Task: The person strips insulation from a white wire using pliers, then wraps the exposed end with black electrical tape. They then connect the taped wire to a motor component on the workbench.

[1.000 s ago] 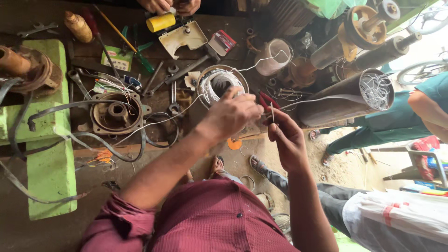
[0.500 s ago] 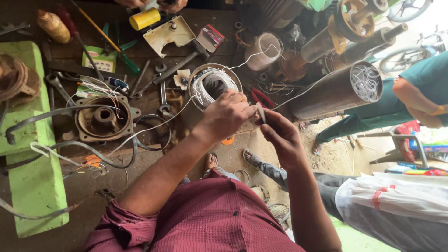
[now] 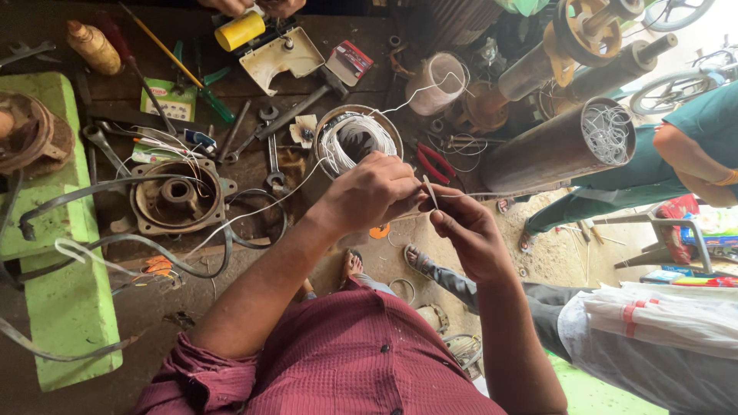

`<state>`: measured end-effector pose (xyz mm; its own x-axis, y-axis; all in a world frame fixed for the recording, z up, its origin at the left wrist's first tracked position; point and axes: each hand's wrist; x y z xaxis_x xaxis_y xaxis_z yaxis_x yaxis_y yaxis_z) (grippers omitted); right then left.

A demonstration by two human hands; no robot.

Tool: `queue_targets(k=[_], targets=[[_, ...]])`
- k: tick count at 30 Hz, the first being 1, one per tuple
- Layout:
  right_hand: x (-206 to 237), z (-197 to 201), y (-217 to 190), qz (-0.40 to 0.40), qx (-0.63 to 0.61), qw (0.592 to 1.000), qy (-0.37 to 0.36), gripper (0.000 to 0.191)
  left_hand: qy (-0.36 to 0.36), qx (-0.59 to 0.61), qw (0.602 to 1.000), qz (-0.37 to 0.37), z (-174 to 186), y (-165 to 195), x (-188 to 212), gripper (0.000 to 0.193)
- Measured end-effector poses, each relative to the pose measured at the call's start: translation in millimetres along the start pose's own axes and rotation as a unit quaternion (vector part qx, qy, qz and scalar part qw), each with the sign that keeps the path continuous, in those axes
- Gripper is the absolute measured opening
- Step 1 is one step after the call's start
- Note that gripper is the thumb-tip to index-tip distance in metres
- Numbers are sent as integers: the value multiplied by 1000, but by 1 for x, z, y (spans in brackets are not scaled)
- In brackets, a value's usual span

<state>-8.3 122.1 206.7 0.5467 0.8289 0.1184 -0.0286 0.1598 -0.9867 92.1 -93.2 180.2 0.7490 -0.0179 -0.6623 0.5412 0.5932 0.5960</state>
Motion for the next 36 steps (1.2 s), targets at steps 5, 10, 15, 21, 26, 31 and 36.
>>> queue_targets(k=[5,10,15,21,26,31,36], targets=[[3,-18,-8,42,81,993,73,41,-14,-2,1000,-19,1,-4,-3,15],[21,-26,-12,93,364,910,176,39,-48,8,999,-14,6,3,-5,18],[58,-2,-15,130,274,933,192,38,-41,56,998,-6,8,12,-5,14],[139,58,-37,138,220,933,250,40,-45,52,997,-25,10,17,-5,15],[112,72,-13,-78,266,961,7,27,-58,68,995,-37,14,16,-5,16],[48,26,14,6,444,890,102,52,-77,53,995,-36,15,15,-4,18],[7,10,-16,220,492,840,69,64,-68,56,995,-36,13,14,1,18]])
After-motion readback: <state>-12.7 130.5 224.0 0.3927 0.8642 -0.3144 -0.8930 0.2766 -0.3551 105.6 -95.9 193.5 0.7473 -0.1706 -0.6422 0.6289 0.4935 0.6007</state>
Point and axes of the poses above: each hand's wrist, its own x-axis away from the middle knuckle, its own z-axis out of the back of the hand, y = z × x, and after that the axes turned 12 degrees about x, right-handed
